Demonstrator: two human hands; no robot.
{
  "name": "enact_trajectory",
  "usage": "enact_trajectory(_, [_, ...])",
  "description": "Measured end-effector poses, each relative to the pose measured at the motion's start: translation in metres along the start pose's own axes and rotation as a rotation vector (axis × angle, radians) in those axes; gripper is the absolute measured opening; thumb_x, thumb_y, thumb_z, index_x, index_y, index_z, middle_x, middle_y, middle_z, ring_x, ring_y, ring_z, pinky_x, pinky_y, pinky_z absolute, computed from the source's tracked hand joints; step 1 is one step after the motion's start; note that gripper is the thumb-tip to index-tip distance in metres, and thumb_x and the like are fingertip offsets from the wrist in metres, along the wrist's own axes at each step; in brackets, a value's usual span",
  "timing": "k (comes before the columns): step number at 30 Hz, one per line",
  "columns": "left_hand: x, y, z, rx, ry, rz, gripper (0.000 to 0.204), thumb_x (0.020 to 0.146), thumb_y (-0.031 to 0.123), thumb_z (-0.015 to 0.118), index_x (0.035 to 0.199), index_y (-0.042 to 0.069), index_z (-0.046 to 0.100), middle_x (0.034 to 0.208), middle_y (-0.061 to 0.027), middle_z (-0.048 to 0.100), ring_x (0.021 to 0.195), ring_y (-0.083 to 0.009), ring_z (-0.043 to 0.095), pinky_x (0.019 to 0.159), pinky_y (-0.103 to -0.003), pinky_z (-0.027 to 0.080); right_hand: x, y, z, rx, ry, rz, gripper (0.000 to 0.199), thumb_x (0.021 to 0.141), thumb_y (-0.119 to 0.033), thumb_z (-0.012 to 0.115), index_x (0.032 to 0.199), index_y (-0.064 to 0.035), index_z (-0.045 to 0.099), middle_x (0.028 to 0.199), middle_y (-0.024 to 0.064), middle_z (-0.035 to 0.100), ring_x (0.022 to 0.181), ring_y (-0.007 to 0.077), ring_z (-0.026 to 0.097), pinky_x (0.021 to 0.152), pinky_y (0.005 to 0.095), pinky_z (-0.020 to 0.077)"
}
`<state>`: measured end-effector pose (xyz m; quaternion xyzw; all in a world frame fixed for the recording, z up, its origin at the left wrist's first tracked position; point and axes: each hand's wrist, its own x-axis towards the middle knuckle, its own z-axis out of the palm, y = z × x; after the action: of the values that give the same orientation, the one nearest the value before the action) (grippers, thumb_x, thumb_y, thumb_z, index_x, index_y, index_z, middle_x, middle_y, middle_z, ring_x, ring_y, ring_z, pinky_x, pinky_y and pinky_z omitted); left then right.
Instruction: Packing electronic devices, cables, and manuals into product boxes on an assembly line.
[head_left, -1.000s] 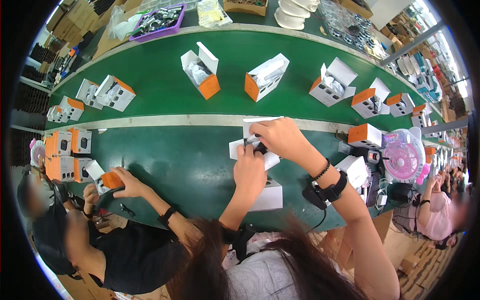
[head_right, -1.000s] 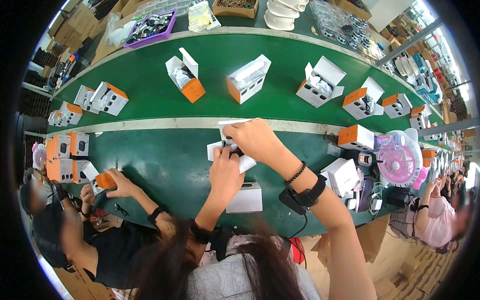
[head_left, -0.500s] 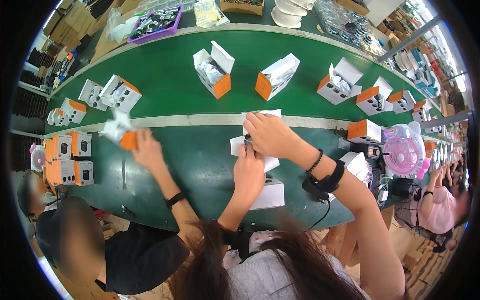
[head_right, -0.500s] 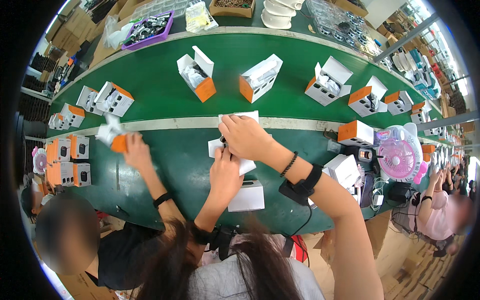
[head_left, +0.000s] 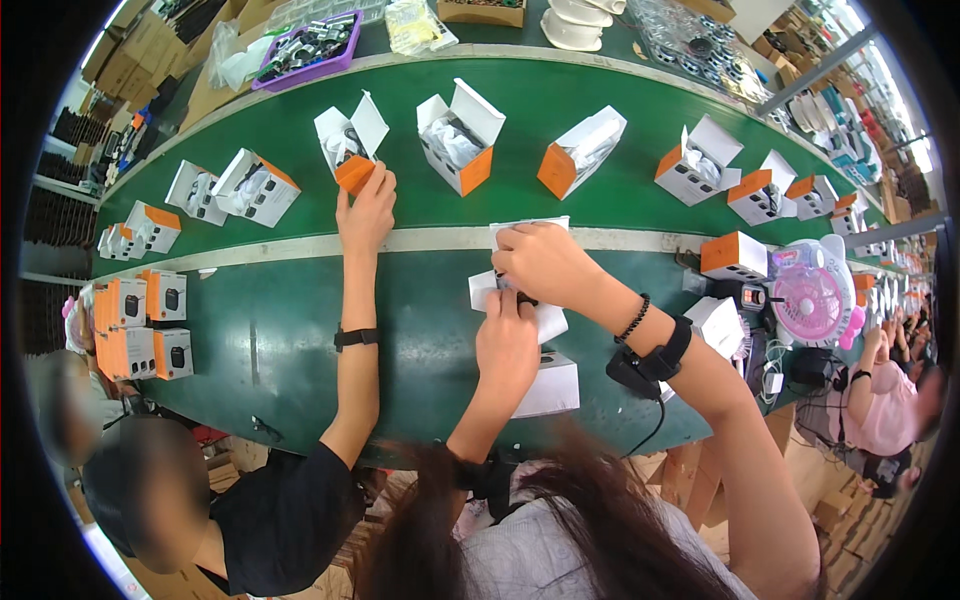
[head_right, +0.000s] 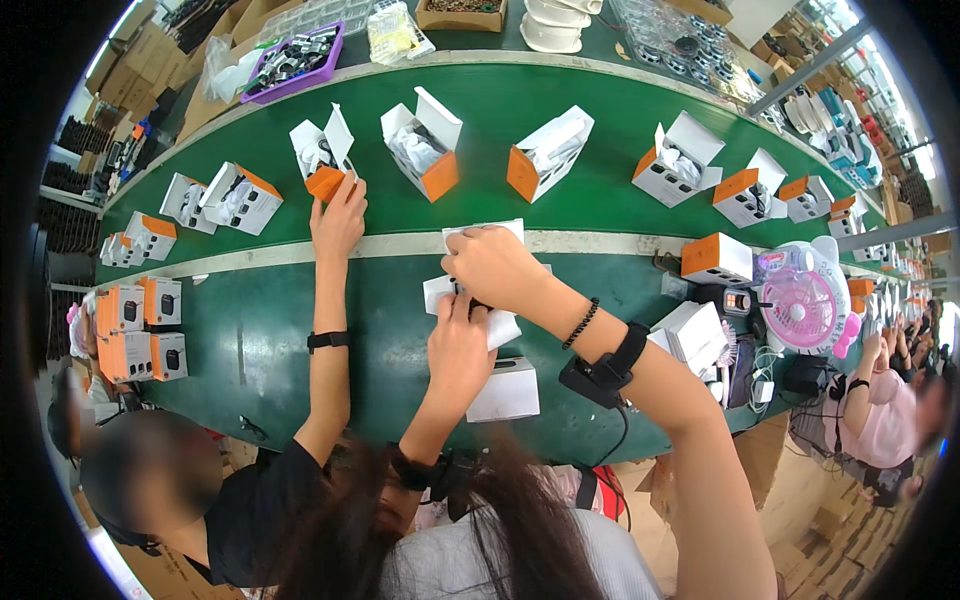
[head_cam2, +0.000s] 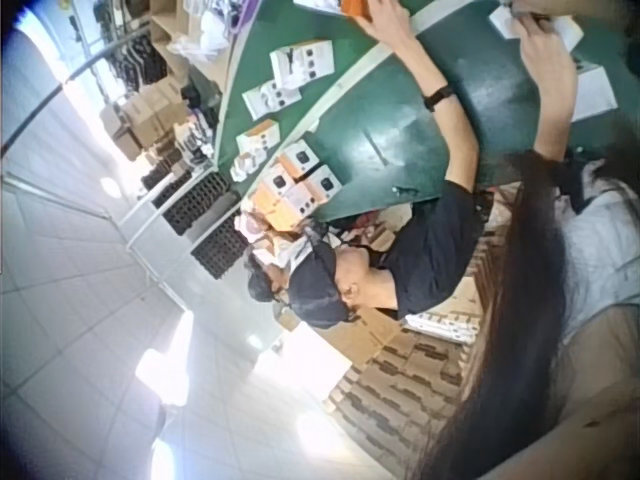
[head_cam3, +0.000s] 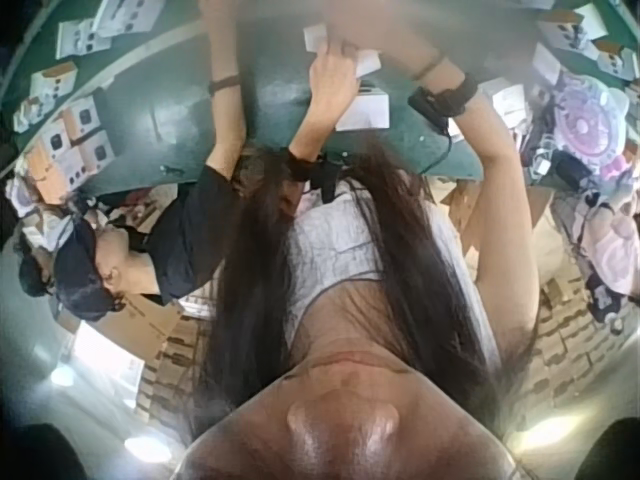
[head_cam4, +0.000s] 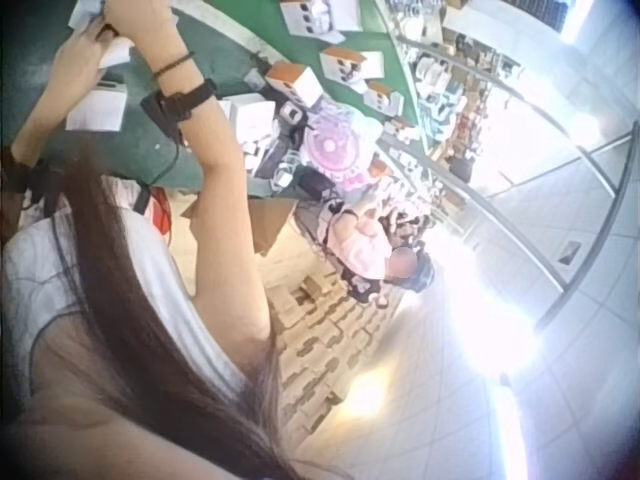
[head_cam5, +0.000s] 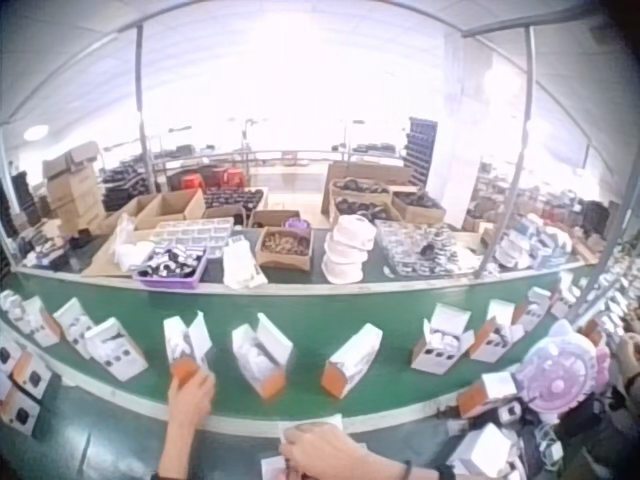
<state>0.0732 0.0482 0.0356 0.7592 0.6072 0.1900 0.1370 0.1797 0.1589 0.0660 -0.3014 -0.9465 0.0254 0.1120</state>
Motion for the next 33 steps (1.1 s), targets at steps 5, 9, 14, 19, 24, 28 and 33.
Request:
enact_trajectory(5, [0.007, 0.009, -0.006, -0.008, -0.011, -0.004, 0.049, 0.058, 0.000, 0.072, 0.105, -0.002, 0.058, 0.116, -0.0152, 0.051, 0.106, -0.0332, 0.049, 0.077, -0.038, 0.053, 0.003, 0.000, 0.009, -0.063, 0.051, -0.014, 0.002, 0.066, -0.014, 0.065, 0.065, -0.0128, 0.065, 0.072, 0.0009, 0.062, 0.082, 0.0181, 0.061, 0.064, 0.0309, 0.0500])
enact_trajectory(9, [0.003, 0.005, -0.006, -0.039, -0.032, -0.014, 0.050, 0.058, 0.000, 0.072, 0.106, 0.000, 0.059, 0.121, -0.0153, 0.050, 0.113, -0.0325, 0.048, 0.080, -0.039, 0.052, -0.002, -0.003, 0.015, -0.008, -0.134, 0.098, 0.003, 0.069, -0.014, 0.064, 0.069, -0.0121, 0.067, 0.081, 0.0013, 0.065, 0.081, 0.0189, 0.061, 0.066, 0.0326, 0.0508])
enact_trajectory(14, [-0.012, -0.009, -0.032, -0.257, 0.280, 0.080, 0.041, 0.065, 0.000, 0.071, 0.105, 0.001, 0.061, 0.116, -0.0149, 0.058, 0.106, -0.0313, 0.057, 0.083, -0.037, 0.051, -0.037, -0.007, -0.027, 0.543, 0.250, 0.356, 0.012, 0.084, -0.002, 0.056, 0.093, -0.0018, 0.063, 0.091, 0.0115, 0.065, 0.087, 0.0247, 0.064, 0.072, 0.0325, 0.0520])
enact_trajectory(19, [-0.006, -0.066, -0.018, -1.136, 0.506, -0.736, 0.017, 0.078, 0.002, 0.068, 0.094, 0.001, 0.061, 0.082, -0.0087, 0.064, 0.070, -0.0167, 0.065, 0.061, -0.030, 0.052, -0.106, 0.010, 0.010, 1.257, 0.856, 0.965, 0.018, 0.082, 0.004, 0.059, 0.097, -0.0054, 0.057, 0.090, 0.0052, 0.061, 0.067, 0.0117, 0.057, 0.058, 0.0236, 0.0455])
enact_trajectory(24, [0.018, -0.088, 0.003, -1.464, -0.069, -0.703, 0.029, 0.071, 0.003, 0.077, 0.096, -0.001, 0.064, 0.087, -0.0080, 0.067, 0.072, -0.0156, 0.065, 0.064, -0.028, 0.052, -0.083, -0.010, 0.041, 1.700, 0.386, 0.938, 0.028, 0.078, 0.000, 0.070, 0.093, -0.0087, 0.048, 0.075, -0.0031, 0.044, 0.066, 0.0055, 0.045, 0.057, 0.0208, 0.0397])
enact_trajectory(28, [0.029, -0.071, 0.002, -1.305, -0.039, -0.615, 0.039, 0.066, 0.002, 0.082, 0.101, -0.003, 0.065, 0.094, -0.0075, 0.069, 0.081, -0.0138, 0.065, 0.072, -0.027, 0.051, -0.070, -0.011, 0.069, 1.375, 0.420, 0.898, 0.041, 0.073, 0.003, 0.076, 0.092, -0.0098, 0.042, 0.079, -0.0037, 0.039, 0.068, 0.0038, 0.039, 0.059, 0.0202, 0.0395])
enact_trajectory(33, [0.023, -0.070, 0.003, -1.241, 0.011, -0.606, 0.036, 0.067, 0.002, 0.081, 0.099, -0.003, 0.065, 0.093, -0.0076, 0.069, 0.081, -0.0142, 0.065, 0.073, -0.028, 0.052, -0.065, -0.023, 0.061, 1.166, 0.405, 0.910, 0.047, 0.071, 0.001, 0.076, 0.104, -0.0056, 0.044, 0.084, 0.0007, 0.041, 0.077, 0.0101, 0.047, 0.067, 0.0242, 0.0439])
